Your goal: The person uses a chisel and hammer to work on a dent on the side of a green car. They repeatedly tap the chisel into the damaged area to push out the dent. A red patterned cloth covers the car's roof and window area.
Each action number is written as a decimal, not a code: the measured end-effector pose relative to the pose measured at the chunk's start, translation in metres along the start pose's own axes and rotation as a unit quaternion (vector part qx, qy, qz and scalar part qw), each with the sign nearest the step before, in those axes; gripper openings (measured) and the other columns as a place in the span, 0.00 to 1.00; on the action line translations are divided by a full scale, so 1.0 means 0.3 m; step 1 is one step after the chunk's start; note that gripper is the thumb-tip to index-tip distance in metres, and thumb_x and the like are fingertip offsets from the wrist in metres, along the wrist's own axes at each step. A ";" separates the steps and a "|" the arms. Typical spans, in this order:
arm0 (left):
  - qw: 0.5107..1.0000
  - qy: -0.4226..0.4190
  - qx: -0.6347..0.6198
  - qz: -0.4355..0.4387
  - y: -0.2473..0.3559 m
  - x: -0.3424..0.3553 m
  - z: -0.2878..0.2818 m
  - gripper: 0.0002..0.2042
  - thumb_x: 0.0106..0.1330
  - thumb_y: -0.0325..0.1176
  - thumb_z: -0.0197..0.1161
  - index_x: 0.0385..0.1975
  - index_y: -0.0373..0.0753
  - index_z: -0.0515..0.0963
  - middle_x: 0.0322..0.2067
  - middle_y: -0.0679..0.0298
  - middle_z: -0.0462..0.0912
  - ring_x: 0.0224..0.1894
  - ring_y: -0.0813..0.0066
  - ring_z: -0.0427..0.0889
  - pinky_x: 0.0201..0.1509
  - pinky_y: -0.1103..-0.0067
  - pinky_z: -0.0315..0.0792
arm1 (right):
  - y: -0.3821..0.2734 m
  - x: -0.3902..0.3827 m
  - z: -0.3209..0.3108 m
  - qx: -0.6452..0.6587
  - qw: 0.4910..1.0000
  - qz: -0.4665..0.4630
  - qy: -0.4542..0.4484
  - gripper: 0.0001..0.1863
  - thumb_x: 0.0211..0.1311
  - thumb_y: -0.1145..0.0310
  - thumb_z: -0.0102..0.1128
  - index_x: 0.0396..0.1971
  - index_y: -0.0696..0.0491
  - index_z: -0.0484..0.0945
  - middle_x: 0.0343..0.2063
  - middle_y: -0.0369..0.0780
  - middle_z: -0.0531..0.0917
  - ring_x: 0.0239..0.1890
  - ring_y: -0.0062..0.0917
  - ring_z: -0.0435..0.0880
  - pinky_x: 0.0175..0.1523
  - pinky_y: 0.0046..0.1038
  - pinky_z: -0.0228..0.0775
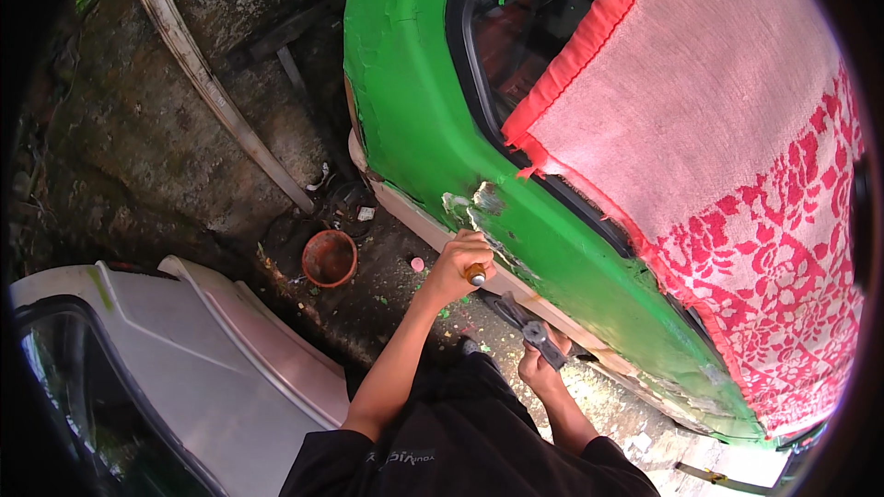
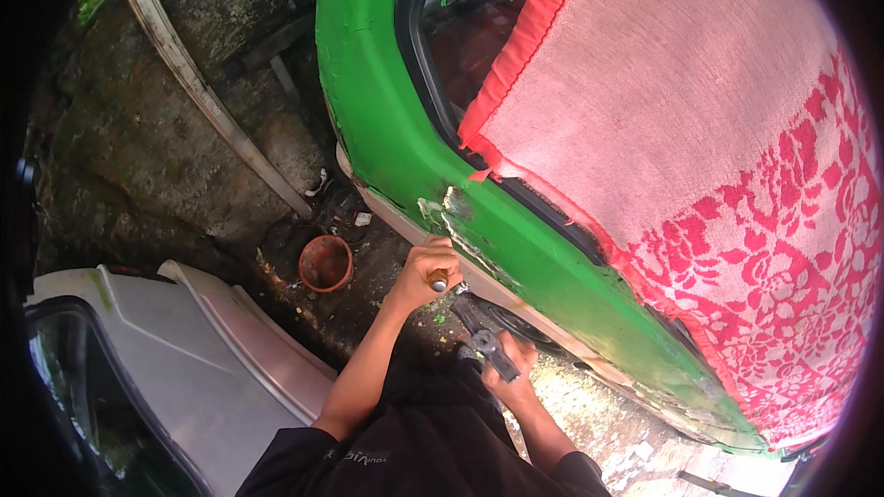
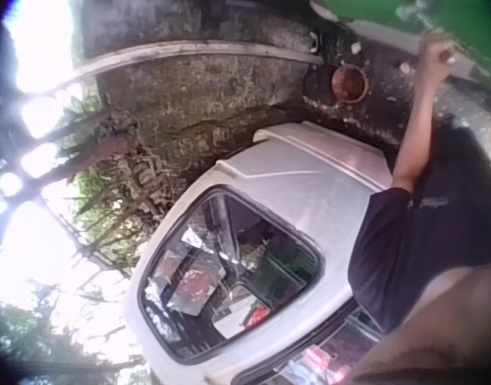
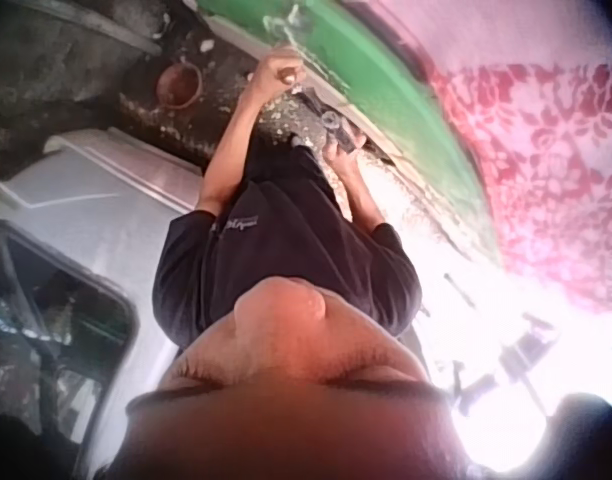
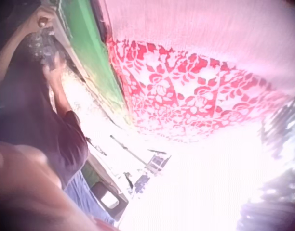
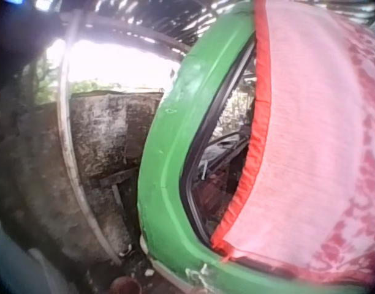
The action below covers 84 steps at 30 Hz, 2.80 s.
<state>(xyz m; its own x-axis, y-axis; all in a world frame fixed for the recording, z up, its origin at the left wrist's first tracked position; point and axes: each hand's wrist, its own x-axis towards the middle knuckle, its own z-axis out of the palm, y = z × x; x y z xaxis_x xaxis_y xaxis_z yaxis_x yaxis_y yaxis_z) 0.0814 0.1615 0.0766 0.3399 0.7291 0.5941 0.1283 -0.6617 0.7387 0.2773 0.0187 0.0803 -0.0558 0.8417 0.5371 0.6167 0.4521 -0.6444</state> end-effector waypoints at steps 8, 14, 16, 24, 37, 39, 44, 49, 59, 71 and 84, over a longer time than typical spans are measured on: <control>1.000 0.006 0.003 0.018 -0.010 0.000 0.014 0.14 0.46 0.21 0.67 0.17 0.33 0.63 0.17 0.61 0.67 0.25 0.61 0.69 0.44 0.70 0.67 | -0.003 0.000 0.022 0.039 0.999 0.022 0.016 0.06 0.60 0.73 0.58 0.24 0.57 0.74 0.14 0.45 0.75 0.15 0.38 0.77 0.24 0.34 0.68; 1.000 -0.006 0.011 -0.001 -0.020 -0.007 0.008 0.13 0.48 0.23 0.66 0.17 0.33 0.64 0.17 0.61 0.67 0.26 0.61 0.69 0.44 0.70 0.66 | -0.023 0.003 0.026 0.040 0.992 0.122 0.003 0.07 0.63 0.70 0.57 0.29 0.57 0.79 0.16 0.45 0.77 0.18 0.41 0.79 0.30 0.38 0.70; 1.000 0.000 0.011 0.007 -0.024 0.003 0.006 0.13 0.49 0.23 0.66 0.17 0.33 0.65 0.17 0.61 0.67 0.26 0.62 0.69 0.43 0.71 0.65 | 0.017 -0.032 0.035 0.011 0.997 0.071 -0.016 0.07 0.63 0.71 0.57 0.32 0.57 0.81 0.15 0.46 0.76 0.18 0.41 0.78 0.28 0.36 0.70; 1.000 0.019 0.012 0.008 -0.026 -0.008 0.014 0.13 0.49 0.21 0.66 0.16 0.33 0.64 0.16 0.61 0.65 0.26 0.62 0.69 0.43 0.70 0.65 | 0.010 -0.047 0.063 0.069 0.990 0.118 -0.020 0.08 0.64 0.70 0.58 0.28 0.59 0.77 0.15 0.47 0.75 0.18 0.46 0.78 0.27 0.38 0.69; 0.999 0.038 0.026 0.006 -0.034 -0.053 0.015 0.14 0.46 0.19 0.67 0.16 0.34 0.64 0.17 0.62 0.65 0.26 0.63 0.69 0.43 0.71 0.66 | -0.008 -0.004 0.064 -0.012 0.987 0.155 -0.045 0.11 0.69 0.67 0.55 0.29 0.57 0.81 0.18 0.46 0.79 0.21 0.44 0.78 0.33 0.39 0.71; 0.998 0.053 0.029 0.014 -0.022 -0.060 0.016 0.13 0.46 0.19 0.67 0.16 0.34 0.64 0.17 0.62 0.65 0.26 0.63 0.69 0.44 0.71 0.67 | 0.003 -0.041 0.053 -0.010 0.988 0.154 -0.032 0.13 0.70 0.66 0.55 0.30 0.58 0.81 0.21 0.46 0.80 0.25 0.44 0.79 0.38 0.39 0.72; 0.998 0.050 0.029 0.021 -0.002 -0.038 0.021 0.13 0.45 0.18 0.66 0.16 0.33 0.64 0.16 0.63 0.65 0.26 0.65 0.70 0.45 0.72 0.67 | -0.026 -0.066 0.024 0.063 0.971 0.231 -0.022 0.15 0.71 0.63 0.55 0.30 0.60 0.80 0.22 0.44 0.79 0.26 0.34 0.77 0.40 0.35 0.72; 0.997 0.079 0.012 0.011 -0.028 -0.040 0.019 0.15 0.44 0.17 0.66 0.16 0.34 0.63 0.16 0.63 0.64 0.24 0.65 0.69 0.44 0.71 0.68 | -0.042 -0.018 -0.004 0.054 0.979 0.194 -0.023 0.12 0.67 0.68 0.56 0.26 0.59 0.76 0.16 0.41 0.72 0.20 0.31 0.73 0.31 0.34 0.67; 0.995 0.093 -0.006 0.034 -0.007 -0.035 0.041 0.17 0.42 0.16 0.66 0.15 0.35 0.59 0.16 0.64 0.67 0.24 0.67 0.70 0.42 0.72 0.67 | -0.099 0.043 -0.004 0.072 0.989 0.124 -0.026 0.05 0.55 0.75 0.59 0.23 0.56 0.74 0.13 0.44 0.70 0.14 0.41 0.73 0.24 0.35 0.64; 0.998 0.056 0.005 0.042 -0.018 -0.047 0.022 0.14 0.46 0.21 0.67 0.15 0.34 0.63 0.16 0.64 0.66 0.25 0.64 0.69 0.45 0.72 0.66 | -0.073 0.023 0.060 0.039 0.996 0.076 -0.030 0.12 0.63 0.69 0.56 0.21 0.56 0.69 0.11 0.42 0.66 0.11 0.36 0.70 0.21 0.33 0.59; 0.997 0.064 0.004 0.033 -0.041 -0.056 0.040 0.16 0.45 0.19 0.67 0.15 0.34 0.62 0.16 0.64 0.67 0.26 0.66 0.70 0.44 0.73 0.65 | -0.063 -0.006 0.069 -0.032 0.996 0.061 -0.062 0.04 0.50 0.75 0.58 0.27 0.54 0.75 0.14 0.42 0.74 0.15 0.38 0.77 0.23 0.35 0.68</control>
<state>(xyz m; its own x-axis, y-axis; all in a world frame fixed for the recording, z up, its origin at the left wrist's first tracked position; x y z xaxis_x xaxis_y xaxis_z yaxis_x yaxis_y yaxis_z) 0.0854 0.1553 0.0538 0.2259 0.6993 0.6781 0.1170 -0.7106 0.6938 0.2495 0.0146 0.0803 -0.0708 0.9208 0.3836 0.6740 0.3276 -0.6621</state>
